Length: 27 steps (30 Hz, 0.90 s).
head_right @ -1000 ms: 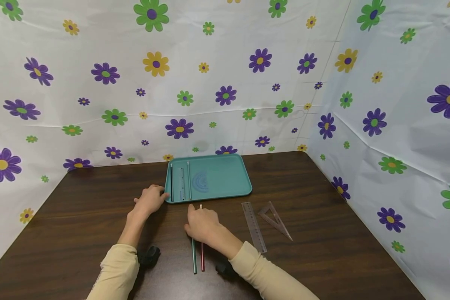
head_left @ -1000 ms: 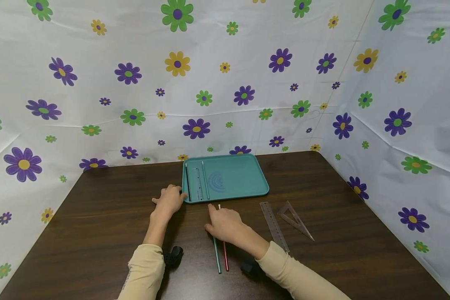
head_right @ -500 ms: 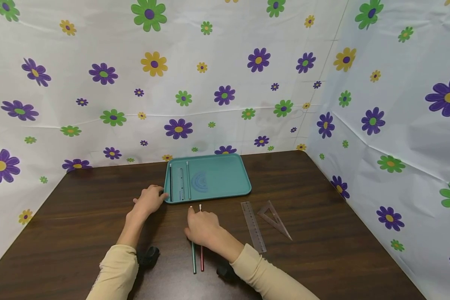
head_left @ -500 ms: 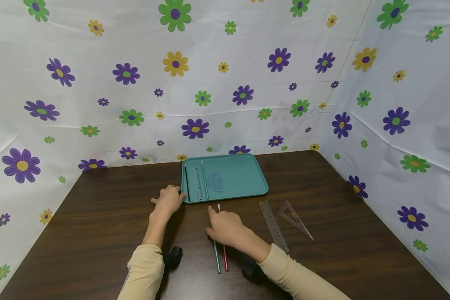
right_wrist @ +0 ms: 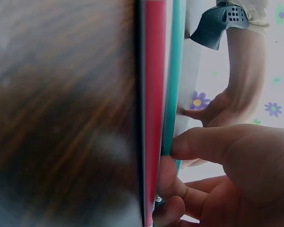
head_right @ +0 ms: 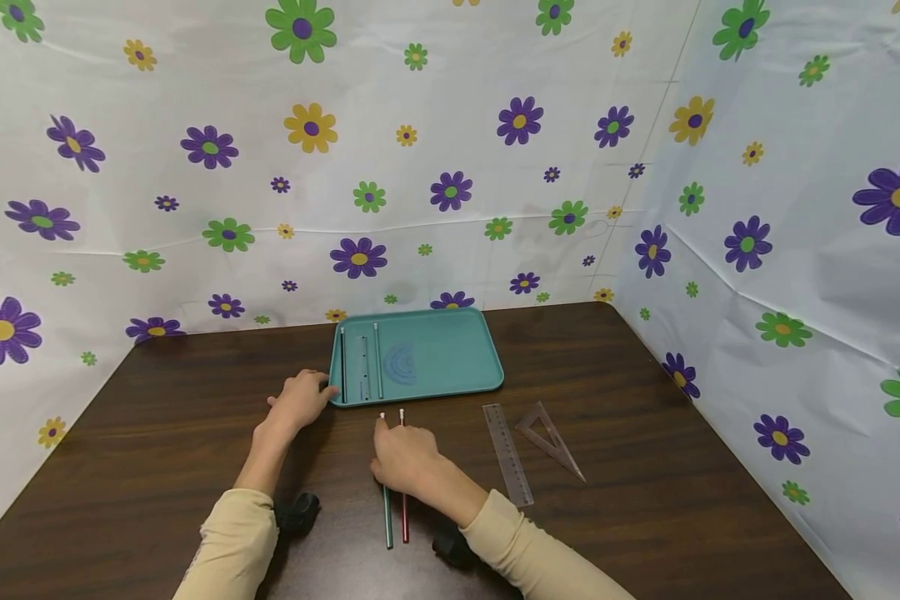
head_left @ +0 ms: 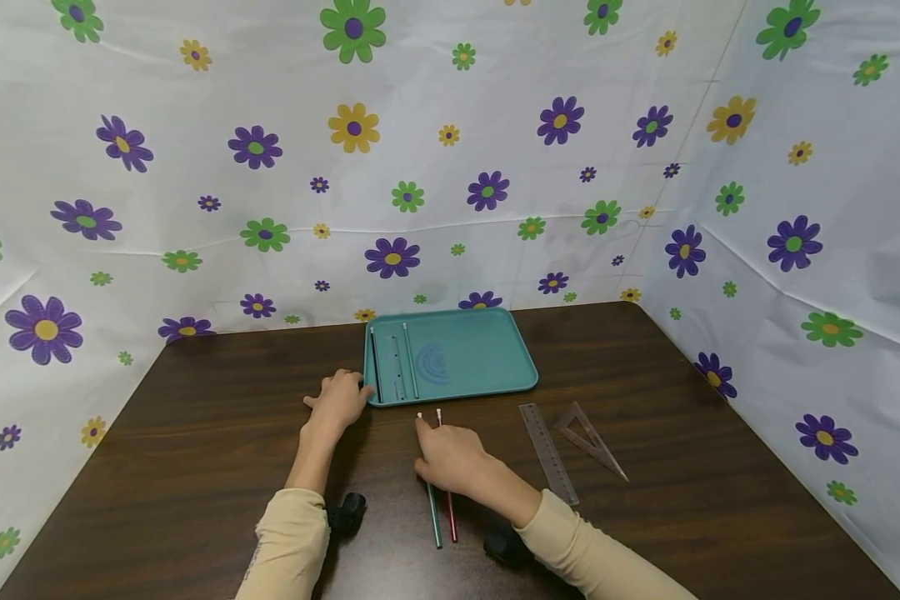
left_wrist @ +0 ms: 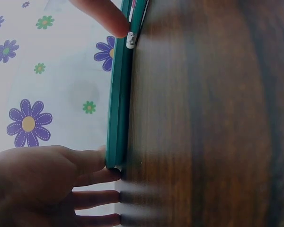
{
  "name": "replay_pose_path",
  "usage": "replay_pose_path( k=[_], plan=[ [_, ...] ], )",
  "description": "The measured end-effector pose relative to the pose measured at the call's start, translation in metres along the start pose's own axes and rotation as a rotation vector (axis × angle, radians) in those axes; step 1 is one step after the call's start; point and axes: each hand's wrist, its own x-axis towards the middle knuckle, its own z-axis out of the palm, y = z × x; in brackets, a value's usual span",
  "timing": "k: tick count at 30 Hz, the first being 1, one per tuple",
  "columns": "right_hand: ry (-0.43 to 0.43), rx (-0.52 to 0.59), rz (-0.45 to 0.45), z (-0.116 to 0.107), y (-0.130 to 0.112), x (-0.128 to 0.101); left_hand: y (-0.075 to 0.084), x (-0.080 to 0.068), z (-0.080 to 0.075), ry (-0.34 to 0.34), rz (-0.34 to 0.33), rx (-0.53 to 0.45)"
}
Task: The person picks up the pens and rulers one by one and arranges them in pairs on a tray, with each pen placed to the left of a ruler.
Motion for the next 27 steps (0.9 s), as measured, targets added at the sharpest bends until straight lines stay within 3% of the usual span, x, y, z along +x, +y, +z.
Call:
replay_pose_path(
  k=[17, 27],
  plan=[
    [0.046, 0.113, -0.010, -0.007, 0.002, 0.004, 0.000, -0.001, 0.001, 0.017, 0.006, 0.008],
    [0.018, 0.427, 0.006, -0.013, 0.009, 0.008, 0.000, 0.000, 0.001, 0.021, 0.006, 0.006]
  ],
)
